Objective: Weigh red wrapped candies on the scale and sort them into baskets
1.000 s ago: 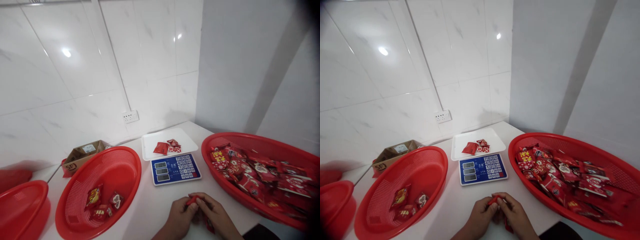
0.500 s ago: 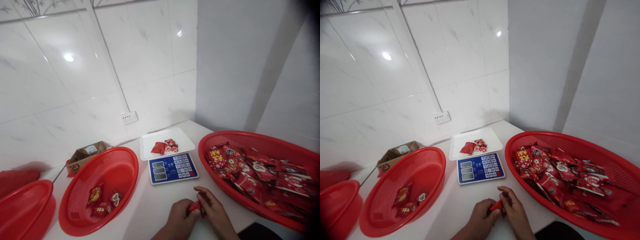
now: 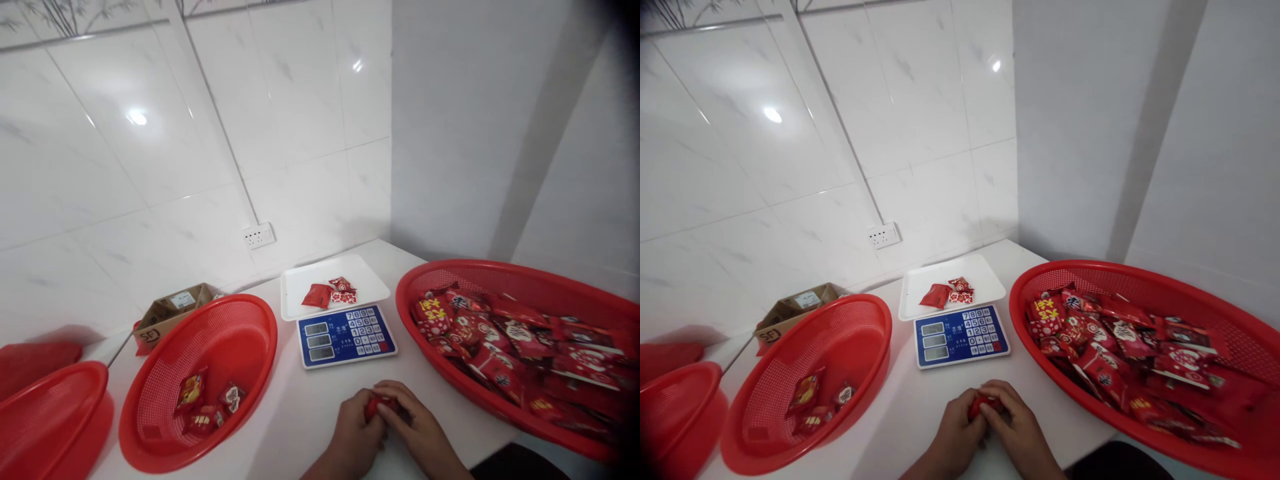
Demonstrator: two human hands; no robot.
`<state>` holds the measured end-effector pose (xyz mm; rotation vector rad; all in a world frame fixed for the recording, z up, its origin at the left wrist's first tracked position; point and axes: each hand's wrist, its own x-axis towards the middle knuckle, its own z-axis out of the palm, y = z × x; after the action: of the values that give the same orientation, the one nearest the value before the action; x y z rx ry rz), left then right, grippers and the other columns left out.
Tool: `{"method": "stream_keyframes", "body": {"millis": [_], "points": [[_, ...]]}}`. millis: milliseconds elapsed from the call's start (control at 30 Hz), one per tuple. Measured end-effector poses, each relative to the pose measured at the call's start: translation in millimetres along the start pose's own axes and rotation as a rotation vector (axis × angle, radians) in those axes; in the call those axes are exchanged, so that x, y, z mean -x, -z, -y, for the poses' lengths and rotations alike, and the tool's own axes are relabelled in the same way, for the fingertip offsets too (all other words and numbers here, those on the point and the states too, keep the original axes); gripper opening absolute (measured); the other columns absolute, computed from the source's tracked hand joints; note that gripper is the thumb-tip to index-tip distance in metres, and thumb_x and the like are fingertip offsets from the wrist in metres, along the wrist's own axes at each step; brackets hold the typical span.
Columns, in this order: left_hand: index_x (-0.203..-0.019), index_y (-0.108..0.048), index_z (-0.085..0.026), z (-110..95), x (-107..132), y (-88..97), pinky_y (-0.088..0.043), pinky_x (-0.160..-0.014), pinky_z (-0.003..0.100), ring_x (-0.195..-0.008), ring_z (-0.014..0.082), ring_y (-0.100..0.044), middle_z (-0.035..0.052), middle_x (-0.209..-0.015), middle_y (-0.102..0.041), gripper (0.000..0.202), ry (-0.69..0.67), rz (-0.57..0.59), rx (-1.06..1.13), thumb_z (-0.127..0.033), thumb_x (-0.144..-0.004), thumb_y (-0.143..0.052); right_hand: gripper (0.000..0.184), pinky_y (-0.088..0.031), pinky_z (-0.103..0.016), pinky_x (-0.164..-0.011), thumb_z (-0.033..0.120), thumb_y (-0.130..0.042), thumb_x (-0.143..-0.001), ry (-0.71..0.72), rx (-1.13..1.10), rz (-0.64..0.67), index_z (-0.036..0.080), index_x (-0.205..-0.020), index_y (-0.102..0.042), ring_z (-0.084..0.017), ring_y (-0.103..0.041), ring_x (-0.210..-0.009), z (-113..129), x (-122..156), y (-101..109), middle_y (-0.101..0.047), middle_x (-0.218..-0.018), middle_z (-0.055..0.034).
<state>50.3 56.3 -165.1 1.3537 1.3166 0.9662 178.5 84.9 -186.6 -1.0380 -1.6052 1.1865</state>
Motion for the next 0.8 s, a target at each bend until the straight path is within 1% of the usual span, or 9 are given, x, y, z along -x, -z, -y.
{"method": "stream_keyframes", "body": {"millis": [133,200,267,333,433,533,600,700,800], "points": [[-0.072,-0.057,-0.015,3.1,-1.1,1.9,-0.031,-0.041,0.017,-0.045,0.0070,-0.040,-0.0052,-0.055,-0.046,0.010,0.006,-0.020,-0.061,-0.018,-0.072,-0.048,0.022,-0.041,-0.033,-0.085,0.041,-0.055,-0.074,0.010,-0.008,0.021,0.021,-0.070,-0.065,-0.024,-0.053,-0.094,2.0,-1.1,0.5,-0.057,-0.092,-0.0073],[-0.069,-0.056,-0.015,2.5,-1.6,1.4,-0.030,-0.039,0.017,-0.043,0.0067,-0.039,-0.0061,-0.053,-0.044,0.008,0.033,-0.018,-0.057,-0.020,-0.072,-0.051,0.025,-0.043,-0.032,-0.081,0.044,-0.057,-0.073,0.017,-0.050,0.018,0.021,-0.067,-0.064,-0.023,-0.054,-0.090,3.5,-0.7,2.2,-0.057,-0.087,-0.0064],[-0.066,-0.053,-0.016,0.7,-2.0,0.4,-0.029,-0.037,0.017,-0.041,0.0061,-0.037,-0.0071,-0.050,-0.042,0.010,0.073,-0.018,-0.023,-0.024,-0.070,-0.055,0.028,-0.045,-0.030,-0.077,0.048,-0.060,-0.069,-0.018,-0.126,-0.018,0.021,-0.066,-0.063,-0.023,-0.055,-0.088,4.0,0.0,4.6,-0.057,-0.085,-0.0060],[-0.063,-0.052,-0.016,-1.1,-2.1,-0.6,-0.028,-0.036,0.017,-0.039,0.0056,-0.036,-0.0076,-0.048,-0.042,0.011,0.101,-0.027,0.021,-0.024,-0.066,-0.059,0.030,-0.047,-0.030,-0.073,0.051,-0.061,-0.069,-0.096,-0.263,-0.068,0.021,-0.071,-0.062,-0.022,-0.055,-0.086,3.7,0.4,7.2,-0.058,-0.088,-0.0054],[-0.061,-0.051,-0.016,-2.5,-2.2,-0.8,-0.029,-0.036,0.017,-0.039,0.0056,-0.037,-0.0071,-0.047,-0.045,0.010,0.090,-0.040,0.077,-0.021,-0.065,-0.059,0.026,-0.049,-0.027,-0.066,0.049,-0.061,-0.071,-0.211,-0.598,-0.136,0.024,-0.079,-0.059,-0.018,-0.057,-0.079,2.5,-0.3,10.5,-0.061,-0.087,-0.0020],[-0.065,-0.050,-0.016,-3.5,-2.8,1.4,-0.038,-0.038,0.018,-0.044,0.0084,-0.049,-0.0029,-0.056,-0.053,0.017,0.073,-0.048,0.224,-0.028,-0.065,-0.062,0.025,-0.049,-0.025,-0.070,0.043,-0.070,-0.065,-0.262,-0.887,-0.205,0.025,-0.076,-0.057,-0.014,-0.057,-0.077,1.0,-2.6,13.1,-0.063,-0.079,0.0018],[-0.067,-0.047,-0.016,-5.3,-3.4,4.5,-0.044,-0.042,0.020,-0.054,0.0130,-0.059,0.0014,-0.067,-0.060,0.023,0.111,-0.058,0.364,-0.033,-0.066,-0.063,0.028,-0.048,-0.023,-0.076,0.039,-0.075,-0.061,-0.288,-0.989,-0.242,0.025,-0.076,-0.057,-0.012,-0.056,-0.077,-0.2,-4.0,14.1,-0.062,-0.074,0.0036],[-0.071,-0.042,-0.017,-11.1,-4.1,11.7,-0.045,-0.045,0.020,-0.061,0.0173,-0.065,0.0034,-0.072,-0.064,0.026,0.207,-0.112,0.557,-0.032,-0.067,-0.063,0.030,-0.048,-0.021,-0.074,0.036,-0.077,-0.059,-0.334,-1.045,-0.266,0.025,-0.078,-0.058,-0.010,-0.055,-0.072,-0.9,-4.9,14.3,-0.059,-0.065,0.0055],[-0.076,-0.041,-0.019,-21.5,-4.5,20.6,-0.045,-0.049,0.018,-0.065,0.0154,-0.065,0.0021,-0.078,-0.066,0.025,0.238,-0.143,0.741,-0.026,-0.068,-0.063,0.032,-0.048,-0.020,-0.068,0.038,-0.077,-0.059,-0.326,-1.007,-0.266,0.025,-0.081,-0.058,-0.009,-0.052,-0.065,0.7,-4.6,12.5,-0.057,-0.062,0.0058]]}}
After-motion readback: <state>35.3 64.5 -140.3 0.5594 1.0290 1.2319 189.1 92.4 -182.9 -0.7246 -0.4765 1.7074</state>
